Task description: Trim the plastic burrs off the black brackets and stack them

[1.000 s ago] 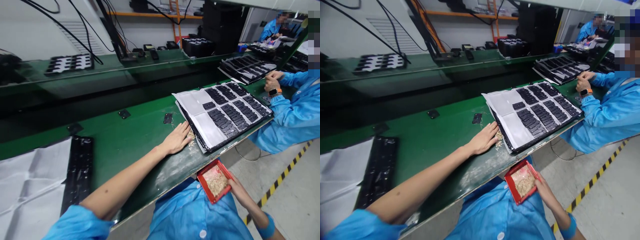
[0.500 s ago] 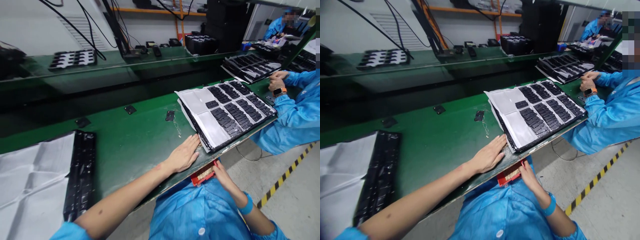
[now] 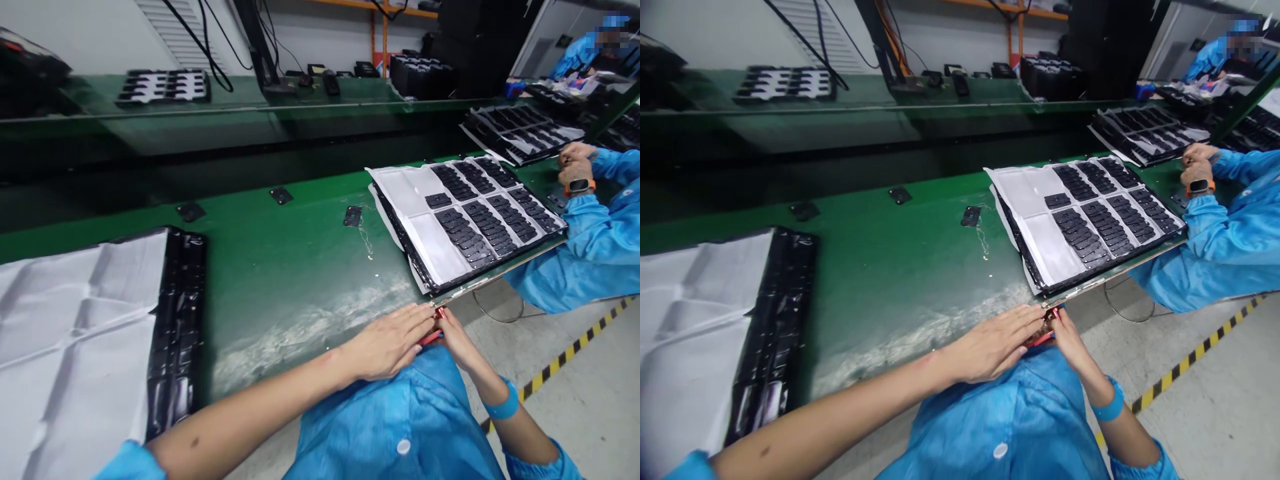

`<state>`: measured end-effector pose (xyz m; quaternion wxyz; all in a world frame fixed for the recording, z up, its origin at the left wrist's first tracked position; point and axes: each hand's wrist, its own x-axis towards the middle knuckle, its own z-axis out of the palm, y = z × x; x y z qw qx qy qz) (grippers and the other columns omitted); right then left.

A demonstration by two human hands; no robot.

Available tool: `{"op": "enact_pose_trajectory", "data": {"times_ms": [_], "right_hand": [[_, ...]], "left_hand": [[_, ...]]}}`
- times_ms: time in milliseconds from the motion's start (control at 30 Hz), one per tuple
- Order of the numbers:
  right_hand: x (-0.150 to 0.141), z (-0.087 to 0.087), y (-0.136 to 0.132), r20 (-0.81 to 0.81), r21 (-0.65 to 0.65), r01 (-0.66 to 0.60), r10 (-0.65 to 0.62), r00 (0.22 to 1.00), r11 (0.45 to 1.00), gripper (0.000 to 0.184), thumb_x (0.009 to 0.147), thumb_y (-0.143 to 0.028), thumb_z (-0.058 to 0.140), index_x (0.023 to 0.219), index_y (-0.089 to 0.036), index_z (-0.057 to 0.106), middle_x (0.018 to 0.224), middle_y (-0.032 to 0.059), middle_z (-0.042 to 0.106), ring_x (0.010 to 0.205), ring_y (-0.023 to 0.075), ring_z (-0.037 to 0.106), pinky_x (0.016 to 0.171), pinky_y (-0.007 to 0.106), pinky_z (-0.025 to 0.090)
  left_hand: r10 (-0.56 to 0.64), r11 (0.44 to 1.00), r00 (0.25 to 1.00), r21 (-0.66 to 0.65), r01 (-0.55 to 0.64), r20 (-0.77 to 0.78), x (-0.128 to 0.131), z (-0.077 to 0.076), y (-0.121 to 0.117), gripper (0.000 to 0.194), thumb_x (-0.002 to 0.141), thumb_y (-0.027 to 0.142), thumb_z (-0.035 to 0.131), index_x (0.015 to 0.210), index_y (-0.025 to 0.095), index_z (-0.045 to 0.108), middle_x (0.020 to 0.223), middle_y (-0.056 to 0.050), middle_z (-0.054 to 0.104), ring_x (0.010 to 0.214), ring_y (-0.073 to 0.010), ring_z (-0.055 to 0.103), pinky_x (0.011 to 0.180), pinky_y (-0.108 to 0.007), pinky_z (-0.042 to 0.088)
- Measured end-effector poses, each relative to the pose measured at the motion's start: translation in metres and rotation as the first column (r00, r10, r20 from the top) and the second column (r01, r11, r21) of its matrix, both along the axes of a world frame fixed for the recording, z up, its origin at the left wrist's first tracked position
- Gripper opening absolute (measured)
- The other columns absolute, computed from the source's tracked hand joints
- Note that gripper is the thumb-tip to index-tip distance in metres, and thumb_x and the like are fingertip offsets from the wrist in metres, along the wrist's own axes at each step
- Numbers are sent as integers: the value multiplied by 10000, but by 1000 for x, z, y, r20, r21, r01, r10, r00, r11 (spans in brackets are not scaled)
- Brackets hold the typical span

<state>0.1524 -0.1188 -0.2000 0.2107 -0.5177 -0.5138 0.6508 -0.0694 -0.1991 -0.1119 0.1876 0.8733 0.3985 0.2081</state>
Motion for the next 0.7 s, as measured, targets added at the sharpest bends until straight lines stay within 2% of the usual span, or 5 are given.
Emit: {"op": "enact_pose_trajectory", "data": {"times_ms": [133,233,300,600,700], "right_hand": [[1,-2,2,-5,-49,4,-4,1000,999,345,799,-339,520,1121,-249,609,1125,87,767,975,297,749,707,392,648],[-1,-1,4,-3,-71,9,-9,1000,997,299,787,-339,520,1065,-253,593,1080,76,769,938,287,746,693,379,641],[-3,1,5,-7,-79,12,-12,1000,997,282,783,-343,526,1043,-255,586,1075,74,762,946,290,744,700,381,639],[4,11,5,-10,-63,-4,3,1000,998,286,840,-411,572,1070,-251,630,1106,77,743,993,292,713,721,375,631],[10,14,5,-7,-60,-24,24,1000,998,299,854,-442,586,1080,-253,638,1119,70,745,1029,294,709,748,389,634]], "left_hand": [[297,955,953,36,-296,-51,-33,2,20,553,1094,327,378,1579,65,420,1676,-217,427,1603,-293,329,1335,-503,263],[605,790,772,31,-612,-194,-63,-1,44,659,1091,411,391,1597,-10,369,1707,-265,332,1619,-358,261,1335,-560,220],[659,736,703,38,-675,-268,-67,-5,50,708,1087,454,393,1607,-24,343,1721,-276,283,1629,-370,214,1335,-574,199],[307,949,928,-1,-314,-211,51,-18,-23,781,1068,516,464,1641,13,295,1738,-246,252,1643,-341,165,1345,-517,195],[233,972,967,26,-232,-105,53,-13,-29,683,1082,399,454,1656,73,279,1732,-202,313,1639,-293,220,1336,-491,262]]}}
